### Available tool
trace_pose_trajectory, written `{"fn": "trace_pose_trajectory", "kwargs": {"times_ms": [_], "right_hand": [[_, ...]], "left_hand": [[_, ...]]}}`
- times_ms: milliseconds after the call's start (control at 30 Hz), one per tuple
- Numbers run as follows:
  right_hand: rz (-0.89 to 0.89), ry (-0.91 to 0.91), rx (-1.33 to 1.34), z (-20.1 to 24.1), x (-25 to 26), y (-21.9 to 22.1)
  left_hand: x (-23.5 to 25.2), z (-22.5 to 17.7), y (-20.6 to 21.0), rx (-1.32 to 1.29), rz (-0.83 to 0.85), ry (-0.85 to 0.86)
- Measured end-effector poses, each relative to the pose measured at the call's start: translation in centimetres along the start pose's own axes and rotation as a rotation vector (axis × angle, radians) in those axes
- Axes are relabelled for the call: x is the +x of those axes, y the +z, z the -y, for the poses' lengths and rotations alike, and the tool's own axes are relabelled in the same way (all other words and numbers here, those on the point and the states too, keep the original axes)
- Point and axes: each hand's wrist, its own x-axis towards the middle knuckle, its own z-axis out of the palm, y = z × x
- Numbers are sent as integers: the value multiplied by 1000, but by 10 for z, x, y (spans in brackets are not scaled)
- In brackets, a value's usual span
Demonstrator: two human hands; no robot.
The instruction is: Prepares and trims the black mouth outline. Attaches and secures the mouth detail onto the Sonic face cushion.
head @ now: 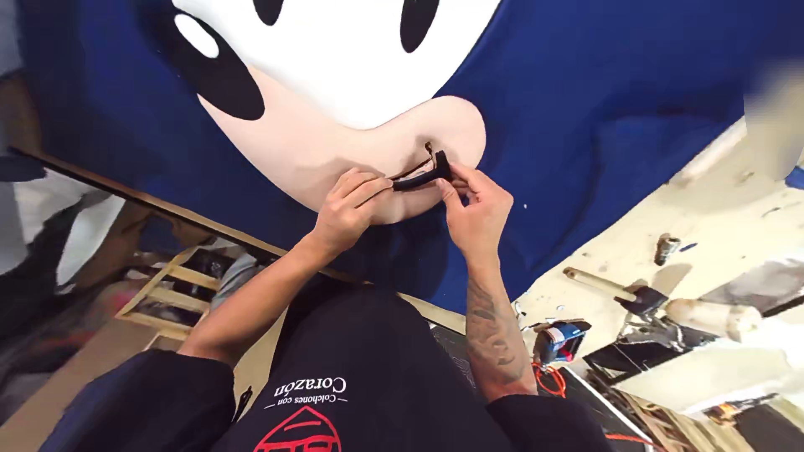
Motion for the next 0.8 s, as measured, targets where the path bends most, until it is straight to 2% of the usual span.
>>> {"fn": "trace_pose_trajectory", "kwargs": {"times_ms": [167, 300, 367, 600, 733, 800], "right_hand": [[-99, -60, -72, -7, 9, 13], [37, -78, -104, -1, 19, 3], [42, -99, -116, -2, 23, 1], [108, 114, -127, 9, 25, -4], [56, 135, -143, 9, 23, 3], [3, 87, -164, 6, 23, 11]], "left_hand": [[2, -4, 3, 173, -35, -120], [9, -9, 5, 242, 38, -135], [14, -12, 9, 289, 68, -150], [32, -23, 22, 278, 111, -289], [24, -23, 30, 206, -113, -289], [18, -22, 24, 232, -137, -309]]}}
